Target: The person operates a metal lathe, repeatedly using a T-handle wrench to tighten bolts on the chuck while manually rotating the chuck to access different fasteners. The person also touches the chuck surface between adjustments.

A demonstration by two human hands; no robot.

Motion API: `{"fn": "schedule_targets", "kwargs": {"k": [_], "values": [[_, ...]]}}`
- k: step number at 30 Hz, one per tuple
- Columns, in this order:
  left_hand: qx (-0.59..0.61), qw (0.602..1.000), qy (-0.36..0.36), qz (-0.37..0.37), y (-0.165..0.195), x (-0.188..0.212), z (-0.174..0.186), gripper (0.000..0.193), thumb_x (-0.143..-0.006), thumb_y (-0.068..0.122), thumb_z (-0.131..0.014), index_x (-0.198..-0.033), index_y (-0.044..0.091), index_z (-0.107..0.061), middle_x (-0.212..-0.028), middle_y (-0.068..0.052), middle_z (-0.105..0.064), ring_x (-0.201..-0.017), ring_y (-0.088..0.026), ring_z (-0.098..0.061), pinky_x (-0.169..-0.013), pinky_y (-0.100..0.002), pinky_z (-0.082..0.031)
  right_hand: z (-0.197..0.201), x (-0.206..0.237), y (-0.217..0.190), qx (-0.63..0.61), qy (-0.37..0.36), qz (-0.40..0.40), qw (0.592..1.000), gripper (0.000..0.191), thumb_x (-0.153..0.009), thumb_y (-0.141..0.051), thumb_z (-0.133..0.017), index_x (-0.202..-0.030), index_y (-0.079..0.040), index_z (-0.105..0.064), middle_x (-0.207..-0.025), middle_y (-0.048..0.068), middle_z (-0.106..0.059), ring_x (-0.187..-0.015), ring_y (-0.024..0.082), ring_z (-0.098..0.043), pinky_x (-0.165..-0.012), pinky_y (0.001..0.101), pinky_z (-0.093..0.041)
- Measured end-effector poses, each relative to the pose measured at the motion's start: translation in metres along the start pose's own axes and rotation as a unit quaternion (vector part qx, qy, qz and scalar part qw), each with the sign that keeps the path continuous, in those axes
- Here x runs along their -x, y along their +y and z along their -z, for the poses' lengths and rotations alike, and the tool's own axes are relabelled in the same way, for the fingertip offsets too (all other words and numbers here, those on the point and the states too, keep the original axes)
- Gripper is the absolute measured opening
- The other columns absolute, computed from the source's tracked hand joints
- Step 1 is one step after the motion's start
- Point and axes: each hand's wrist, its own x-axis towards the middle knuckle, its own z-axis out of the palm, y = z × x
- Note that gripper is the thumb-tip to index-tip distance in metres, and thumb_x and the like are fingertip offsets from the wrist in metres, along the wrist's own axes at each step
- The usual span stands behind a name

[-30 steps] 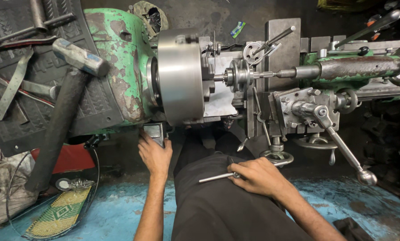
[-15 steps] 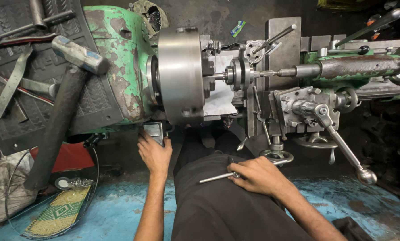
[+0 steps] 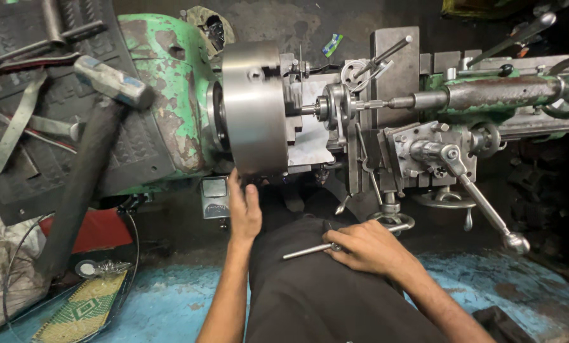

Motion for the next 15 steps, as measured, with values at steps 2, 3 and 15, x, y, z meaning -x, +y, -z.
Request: {"fn": "schedule_targets", "kwargs": {"k": [2, 3, 15], "values": [[0.088, 0.993, 0.015, 0.079, -0.008, -0.014, -0.013, 0.052, -0.105, 0.027, -0.046, -0.149, 0.003, -0.032, -0.135, -0.014, -0.055, -0.119, -0.025, -0.058, -0.096, -0.037, -0.049, 0.001, 0.000, -0.001, 0.003, 0.002, 0.001, 1.000, 0.024, -0.088, -0.035, -0.072, -0.098, -0.014, -0.069, -0.078, 0.005, -0.074, -0.071, 0.032, -0.070, -0.057, 0.0479, -0.050], [0.132, 0.984, 0.022, 0.116, -0.015, -0.022, -0.018, 0.051, -0.104, 0.027, -0.045, -0.147, 0.006, -0.030, -0.132, -0.011, -0.056, -0.114, -0.023, -0.058, -0.089, -0.036, -0.052, 0.001, 0.000, -0.001, 0.001, 0.004, 0.003, 1.000, 0.025, -0.087, -0.035, -0.072, -0.099, -0.014, -0.069, -0.079, 0.006, -0.074, -0.072, 0.032, -0.070, -0.057, 0.0480, -0.050], [-0.164, 0.960, 0.020, -0.226, -0.049, -0.055, -0.022, 0.042, -0.084, -0.006, -0.051, -0.126, 0.002, -0.056, -0.134, -0.028, -0.054, -0.128, -0.046, -0.048, -0.113, -0.052, -0.038, 0.011, 0.001, -0.003, 0.004, 0.116, 0.087, 0.989, 0.034, -0.077, -0.017, -0.077, -0.109, -0.010, -0.068, -0.082, 0.006, -0.069, -0.074, 0.030, -0.069, -0.061, 0.0435, -0.052]]}}
